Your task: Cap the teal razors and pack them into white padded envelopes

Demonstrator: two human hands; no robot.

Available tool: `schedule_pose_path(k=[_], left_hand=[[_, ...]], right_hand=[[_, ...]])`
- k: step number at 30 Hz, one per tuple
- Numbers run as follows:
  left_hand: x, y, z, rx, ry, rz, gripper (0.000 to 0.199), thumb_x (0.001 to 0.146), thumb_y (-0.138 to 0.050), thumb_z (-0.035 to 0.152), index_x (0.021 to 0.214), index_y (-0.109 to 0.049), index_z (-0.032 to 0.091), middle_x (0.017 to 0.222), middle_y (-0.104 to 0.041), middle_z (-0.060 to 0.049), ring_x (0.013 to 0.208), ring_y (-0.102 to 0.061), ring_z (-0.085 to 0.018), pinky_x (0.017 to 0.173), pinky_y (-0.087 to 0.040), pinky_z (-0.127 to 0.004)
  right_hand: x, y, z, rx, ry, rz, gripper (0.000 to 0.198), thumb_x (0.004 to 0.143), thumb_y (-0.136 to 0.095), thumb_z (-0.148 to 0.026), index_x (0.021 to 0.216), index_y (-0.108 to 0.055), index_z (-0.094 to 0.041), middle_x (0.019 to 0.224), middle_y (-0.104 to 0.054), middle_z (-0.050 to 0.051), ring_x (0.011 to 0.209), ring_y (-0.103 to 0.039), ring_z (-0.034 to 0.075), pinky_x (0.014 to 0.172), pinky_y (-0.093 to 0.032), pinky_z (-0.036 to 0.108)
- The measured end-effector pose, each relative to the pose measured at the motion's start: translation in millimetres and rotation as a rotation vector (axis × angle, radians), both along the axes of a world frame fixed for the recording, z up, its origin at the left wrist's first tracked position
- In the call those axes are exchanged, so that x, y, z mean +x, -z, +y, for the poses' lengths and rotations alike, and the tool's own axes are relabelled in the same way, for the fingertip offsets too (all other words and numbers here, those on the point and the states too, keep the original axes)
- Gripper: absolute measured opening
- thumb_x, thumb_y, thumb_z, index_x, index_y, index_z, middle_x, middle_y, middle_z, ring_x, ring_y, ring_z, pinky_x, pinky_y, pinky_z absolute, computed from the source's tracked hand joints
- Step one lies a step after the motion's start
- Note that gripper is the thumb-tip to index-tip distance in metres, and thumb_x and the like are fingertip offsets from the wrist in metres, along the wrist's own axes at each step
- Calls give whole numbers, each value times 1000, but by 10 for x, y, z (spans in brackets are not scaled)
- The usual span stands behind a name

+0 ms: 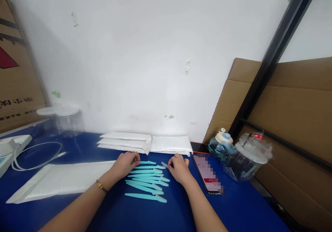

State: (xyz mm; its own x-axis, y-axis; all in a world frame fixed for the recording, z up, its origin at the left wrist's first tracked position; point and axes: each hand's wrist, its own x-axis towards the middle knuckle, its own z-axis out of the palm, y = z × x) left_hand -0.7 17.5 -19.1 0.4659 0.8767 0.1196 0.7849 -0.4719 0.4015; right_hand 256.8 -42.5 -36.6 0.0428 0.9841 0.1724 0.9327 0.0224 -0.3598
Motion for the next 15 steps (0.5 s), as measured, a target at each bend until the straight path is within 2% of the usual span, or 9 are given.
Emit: schedule_pose_path(k=[6,15], left_hand=[[16,-25,-17,5,18,11,9,80,-54,27,82,-63,23,85,-66,1,86,-59,-17,73,-34,-27],[58,-67,-44,22,29,3,8,80,-55,27,82,-62,24,85,-66,2,87,-58,-17,75,-33,-28]], right_hand=[[-14,-14,-31,45,-35,-39,10,82,-52,-20,77,-60,-21,90,-59,2,94,-51,20,78,-26,35],[-179,-227,-159,184,-169,-144,10,85,-49,-19,78,-56,-21,90,-61,4,95,-48,22,80,-27,37]])
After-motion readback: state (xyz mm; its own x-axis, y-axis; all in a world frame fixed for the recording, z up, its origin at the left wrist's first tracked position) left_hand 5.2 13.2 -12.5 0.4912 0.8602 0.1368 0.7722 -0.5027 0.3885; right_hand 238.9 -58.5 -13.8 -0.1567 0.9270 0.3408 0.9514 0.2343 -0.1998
